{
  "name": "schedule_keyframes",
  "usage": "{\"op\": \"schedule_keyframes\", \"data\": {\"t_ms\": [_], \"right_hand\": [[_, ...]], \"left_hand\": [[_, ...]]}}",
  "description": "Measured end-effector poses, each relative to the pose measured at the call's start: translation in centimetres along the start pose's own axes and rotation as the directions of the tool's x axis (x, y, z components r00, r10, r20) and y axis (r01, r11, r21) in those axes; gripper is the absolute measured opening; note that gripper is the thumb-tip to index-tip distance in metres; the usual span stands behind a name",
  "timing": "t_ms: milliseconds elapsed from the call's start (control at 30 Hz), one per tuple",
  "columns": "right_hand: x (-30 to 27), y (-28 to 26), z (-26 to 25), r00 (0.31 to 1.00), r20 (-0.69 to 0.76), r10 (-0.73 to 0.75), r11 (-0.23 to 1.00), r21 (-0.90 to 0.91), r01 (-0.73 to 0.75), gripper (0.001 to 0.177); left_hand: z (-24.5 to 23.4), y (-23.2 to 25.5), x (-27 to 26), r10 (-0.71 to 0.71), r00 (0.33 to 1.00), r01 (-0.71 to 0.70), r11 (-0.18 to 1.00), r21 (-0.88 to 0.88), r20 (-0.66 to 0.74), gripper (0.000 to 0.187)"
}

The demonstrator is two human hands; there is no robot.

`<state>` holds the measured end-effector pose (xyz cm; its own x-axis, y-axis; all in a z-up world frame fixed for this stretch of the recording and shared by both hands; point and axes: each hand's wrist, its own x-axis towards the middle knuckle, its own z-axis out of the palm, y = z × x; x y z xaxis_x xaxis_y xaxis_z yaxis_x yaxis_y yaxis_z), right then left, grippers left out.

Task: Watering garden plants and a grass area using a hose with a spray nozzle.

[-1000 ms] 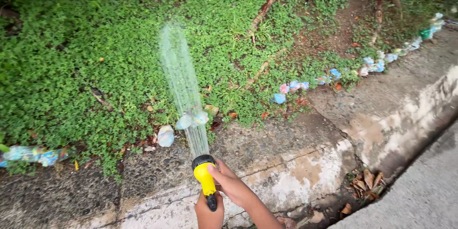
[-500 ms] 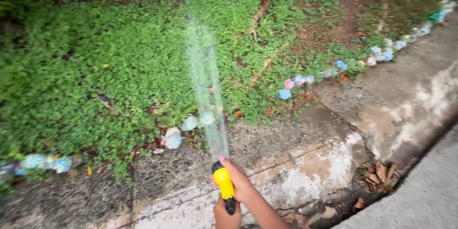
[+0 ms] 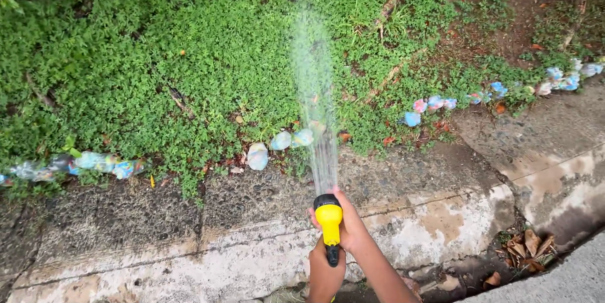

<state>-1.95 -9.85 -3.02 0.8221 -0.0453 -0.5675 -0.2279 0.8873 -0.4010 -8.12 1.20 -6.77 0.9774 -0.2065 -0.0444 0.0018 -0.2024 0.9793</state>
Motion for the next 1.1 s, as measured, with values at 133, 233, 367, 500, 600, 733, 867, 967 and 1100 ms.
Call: {"op": "schedule_keyframes", "data": {"t_ms": [133,233,367,500,600,733,867,967,1100], "right_hand": [[2.5,-1.2,-2.9,0.990,0.132,-0.043,0.998,0.055,0.036,0.065],[3.2,-2.4,-3.4,0.993,0.105,0.060,0.954,0.285,-0.088,0.071],[4.3,-3.7,-4.9,0.997,0.077,-0.009,0.935,0.354,-0.019,0.074],[8.0,-6.0,-11.7,0.927,0.345,-0.149,0.962,0.266,0.055,0.086],[6.4,-9.0,-11.4,0.998,0.035,-0.061,0.972,0.229,0.051,0.084],[6.4,-11.1,-15.3,0.988,0.111,-0.106,0.980,0.178,0.085,0.083],[5.5,-13.1,-18.0,0.995,0.098,-0.034,0.975,0.223,0.012,0.085],[3.8,-13.7,-19.4,0.997,0.074,-0.014,0.981,0.194,-0.001,0.085],[2.8,-14.3,-20.7,0.996,0.085,-0.001,0.955,0.297,-0.024,0.077]], "left_hand": [[0.9,0.9,-0.8,-0.010,1.000,0.010,0.999,-0.030,0.000,0.025],[1.8,1.9,-1.2,0.076,0.995,-0.073,0.996,-0.052,0.060,0.023],[3.2,3.3,-1.8,0.060,0.994,-0.060,0.998,0.005,0.096,0.022],[5.6,4.7,-2.4,0.059,0.991,-0.057,0.998,-0.015,0.118,0.020],[8.8,3.8,-2.7,0.034,0.995,-0.040,0.997,0.065,0.089,0.020],[12.7,3.7,-3.6,0.043,0.997,-0.049,0.992,0.117,0.059,0.023],[15.7,3.7,-3.6,-0.021,0.999,0.016,0.993,0.120,0.040,0.028],[17.0,4.3,-4.1,-0.072,0.994,0.057,0.981,0.186,0.077,0.028],[18.3,4.1,-4.1,-0.023,0.991,-0.010,0.969,0.248,0.130,0.026]]}}
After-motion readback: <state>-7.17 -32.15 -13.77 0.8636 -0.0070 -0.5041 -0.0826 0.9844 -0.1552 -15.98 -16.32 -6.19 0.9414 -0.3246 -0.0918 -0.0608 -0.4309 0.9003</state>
